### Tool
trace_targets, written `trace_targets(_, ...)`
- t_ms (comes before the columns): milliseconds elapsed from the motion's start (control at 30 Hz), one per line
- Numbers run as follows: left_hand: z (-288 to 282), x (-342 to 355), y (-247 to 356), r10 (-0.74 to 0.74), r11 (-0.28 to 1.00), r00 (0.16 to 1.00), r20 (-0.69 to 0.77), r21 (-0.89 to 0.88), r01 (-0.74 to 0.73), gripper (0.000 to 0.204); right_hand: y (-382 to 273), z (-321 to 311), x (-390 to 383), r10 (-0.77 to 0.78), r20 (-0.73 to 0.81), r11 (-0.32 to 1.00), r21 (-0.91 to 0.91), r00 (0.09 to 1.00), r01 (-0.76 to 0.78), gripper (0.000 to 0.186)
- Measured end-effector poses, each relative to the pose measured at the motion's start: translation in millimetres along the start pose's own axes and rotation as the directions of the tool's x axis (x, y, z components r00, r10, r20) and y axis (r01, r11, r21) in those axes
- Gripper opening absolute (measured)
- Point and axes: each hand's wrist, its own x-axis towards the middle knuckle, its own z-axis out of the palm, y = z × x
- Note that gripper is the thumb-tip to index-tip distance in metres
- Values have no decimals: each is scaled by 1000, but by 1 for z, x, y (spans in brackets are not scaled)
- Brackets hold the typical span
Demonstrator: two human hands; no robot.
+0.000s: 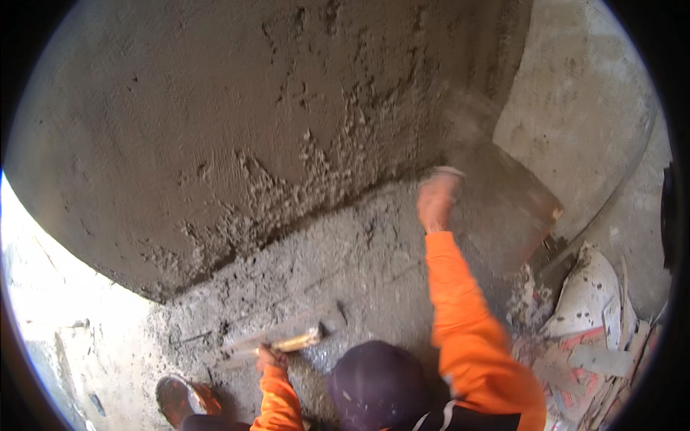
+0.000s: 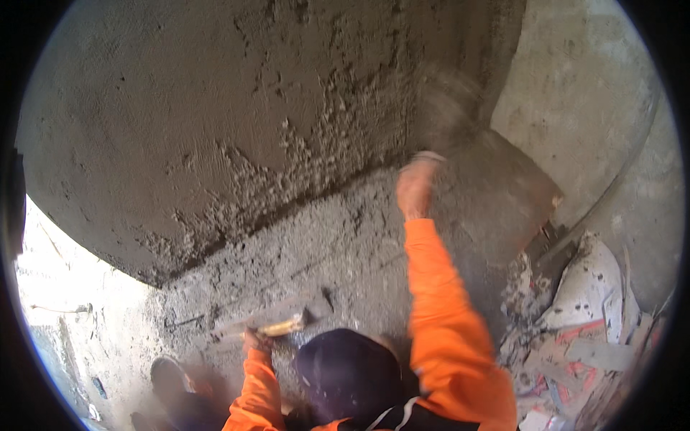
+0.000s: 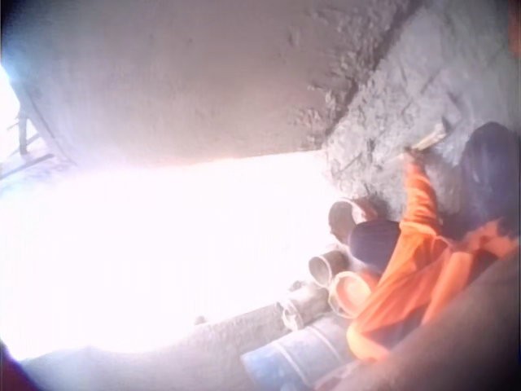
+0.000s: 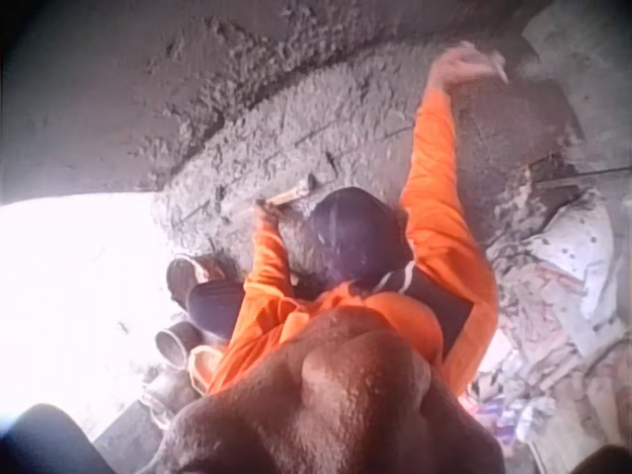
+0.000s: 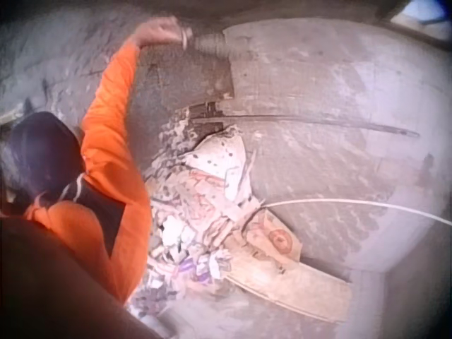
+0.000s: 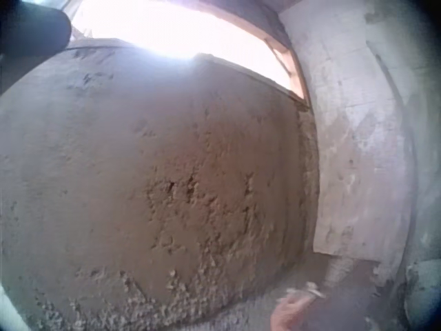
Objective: The person applies wet cement to a wall and smooths it using a wooden float and a trowel, while occasionally dipping hands into a bucket of water.
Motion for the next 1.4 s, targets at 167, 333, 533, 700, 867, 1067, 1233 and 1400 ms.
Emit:
trace_targets(167,17,-38,44,333,941,939,-89,-32,-337,30,50,12,-136,-9,816,998,-27,579,52,47)
trace_targets(333,32,-54,65,625,772,776,-80,-87,-630,24,150,28,-192,377,607,915,-128,700,-383,33)
trace_targets(533,19,-84,124,814,579,580,8,-85,-811,16,169,60,-101,799,413,441,94,438,-893,24)
trace_targets(700,5,-96,150,879,475,472,59,-38,-879,14,141,87,-101,708,614,468,-40,348,-883,24)
trace_targets(867,43,-123,150,895,430,434,97,60,-901,19,124,135,-120,567,752,340,159,336,-927,20)
trace_targets(1067,65,-164,174,802,480,384,457,-111,-870,18,109,157,-135,504,800,80,333,326,-940,21)
trace_targets(1233,114,-181,152,636,310,335,695,168,-936,26,126,153,-117,469,826,88,308,312,-947,21)
trace_targets(1400,122,-167,123,696,7,124,708,166,-986,38,95,72,-118,538,732,701,-114,417,-704,29)
